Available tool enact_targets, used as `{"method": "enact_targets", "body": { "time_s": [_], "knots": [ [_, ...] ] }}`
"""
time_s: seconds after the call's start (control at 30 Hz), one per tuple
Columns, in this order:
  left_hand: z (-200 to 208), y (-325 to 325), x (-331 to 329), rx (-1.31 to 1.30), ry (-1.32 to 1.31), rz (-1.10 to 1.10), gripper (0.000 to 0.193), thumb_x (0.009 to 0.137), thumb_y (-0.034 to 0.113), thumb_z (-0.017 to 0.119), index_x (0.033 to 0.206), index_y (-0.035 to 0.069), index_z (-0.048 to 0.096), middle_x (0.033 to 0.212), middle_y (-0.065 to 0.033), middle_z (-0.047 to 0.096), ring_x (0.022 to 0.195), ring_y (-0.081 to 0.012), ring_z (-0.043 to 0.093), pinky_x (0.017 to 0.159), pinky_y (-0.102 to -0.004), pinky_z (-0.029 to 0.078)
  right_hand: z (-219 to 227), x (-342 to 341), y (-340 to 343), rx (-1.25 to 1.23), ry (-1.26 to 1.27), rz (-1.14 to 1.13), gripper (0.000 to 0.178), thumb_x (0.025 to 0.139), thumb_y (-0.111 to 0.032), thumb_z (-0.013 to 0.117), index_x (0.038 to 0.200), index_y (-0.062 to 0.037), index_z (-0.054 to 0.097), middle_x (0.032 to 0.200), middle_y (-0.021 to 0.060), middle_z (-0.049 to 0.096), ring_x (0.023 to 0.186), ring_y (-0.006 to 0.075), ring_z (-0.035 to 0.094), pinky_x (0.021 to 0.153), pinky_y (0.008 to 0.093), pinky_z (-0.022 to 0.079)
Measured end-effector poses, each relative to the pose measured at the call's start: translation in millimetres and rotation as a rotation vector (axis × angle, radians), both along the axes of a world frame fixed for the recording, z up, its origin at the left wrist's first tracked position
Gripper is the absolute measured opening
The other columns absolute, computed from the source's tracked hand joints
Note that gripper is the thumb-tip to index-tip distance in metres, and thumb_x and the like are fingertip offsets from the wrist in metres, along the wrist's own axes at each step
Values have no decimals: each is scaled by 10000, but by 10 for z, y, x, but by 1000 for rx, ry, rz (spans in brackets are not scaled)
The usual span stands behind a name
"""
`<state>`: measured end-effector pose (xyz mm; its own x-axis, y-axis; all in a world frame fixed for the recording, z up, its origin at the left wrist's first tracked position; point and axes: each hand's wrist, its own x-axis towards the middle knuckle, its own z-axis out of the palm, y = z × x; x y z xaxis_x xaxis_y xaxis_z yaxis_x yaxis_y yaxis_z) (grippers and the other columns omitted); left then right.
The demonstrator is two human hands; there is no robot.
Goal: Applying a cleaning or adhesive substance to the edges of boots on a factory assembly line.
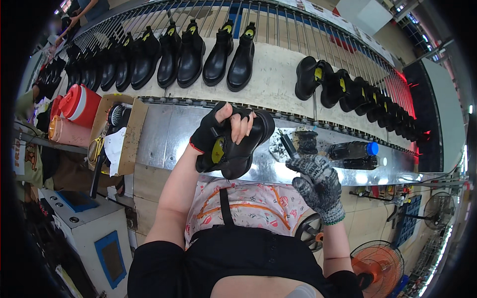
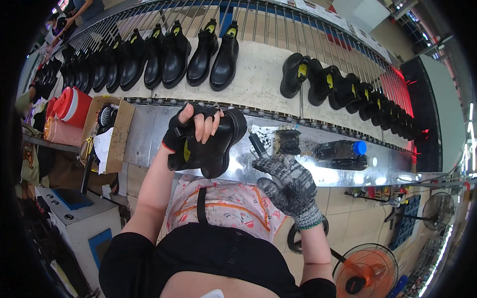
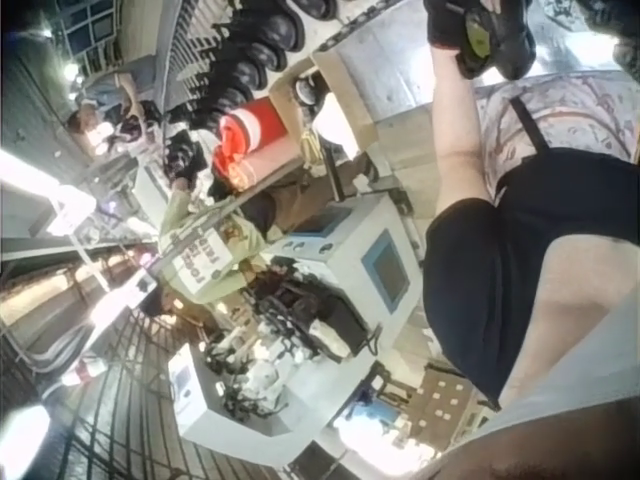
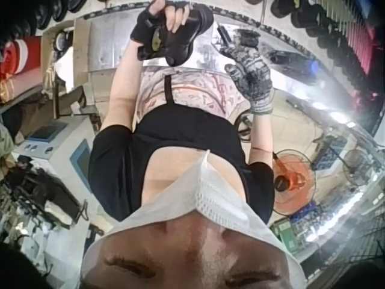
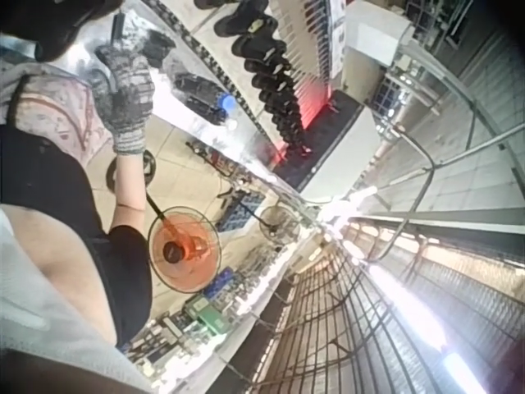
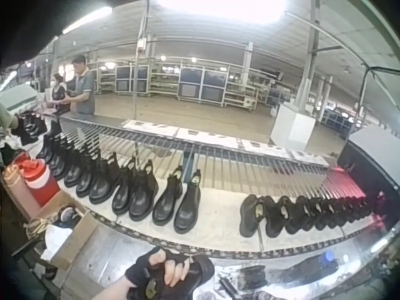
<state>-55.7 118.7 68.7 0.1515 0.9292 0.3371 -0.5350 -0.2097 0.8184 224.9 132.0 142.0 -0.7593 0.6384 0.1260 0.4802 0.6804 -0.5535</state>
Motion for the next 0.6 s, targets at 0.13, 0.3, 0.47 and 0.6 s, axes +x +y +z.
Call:
{"method": "enact_targets", "body": {
  "time_s": [0.13,0.3,0.47,0.6],
  "knots": [
    [42,26,12,-8,-8,-16,712,966,494,260,438,71,481,481,-77,502,675,-212,487,984,-336,296,76,-57,92,55,-70,70,448,741,-438,636,1085,-152,661,1013,111,638,944,303,588,814,397,462],
    [16,2,-8,3,0,-28,710,979,481,219,444,92,477,492,-60,514,701,-201,488,1013,-348,259,30,-76,114,201,-54,145,609,683,-556,667,1202,-242,602,897,81,603,729,255,555,641,363,446],
    [39,-16,20,-11,-26,-14,703,980,478,221,442,98,464,485,-50,500,697,-199,486,1007,-348,264,41,-137,133,183,-24,183,625,680,-568,664,1210,-245,596,989,74,626,806,259,583,672,350,462],
    [50,-15,19,1,-13,-19,699,980,474,226,442,97,466,484,-53,501,698,-199,487,1005,-350,267,62,-143,105,196,-94,169,613,683,-571,661,1204,-255,599,1032,71,629,861,256,593,705,348,469]
  ]
}}
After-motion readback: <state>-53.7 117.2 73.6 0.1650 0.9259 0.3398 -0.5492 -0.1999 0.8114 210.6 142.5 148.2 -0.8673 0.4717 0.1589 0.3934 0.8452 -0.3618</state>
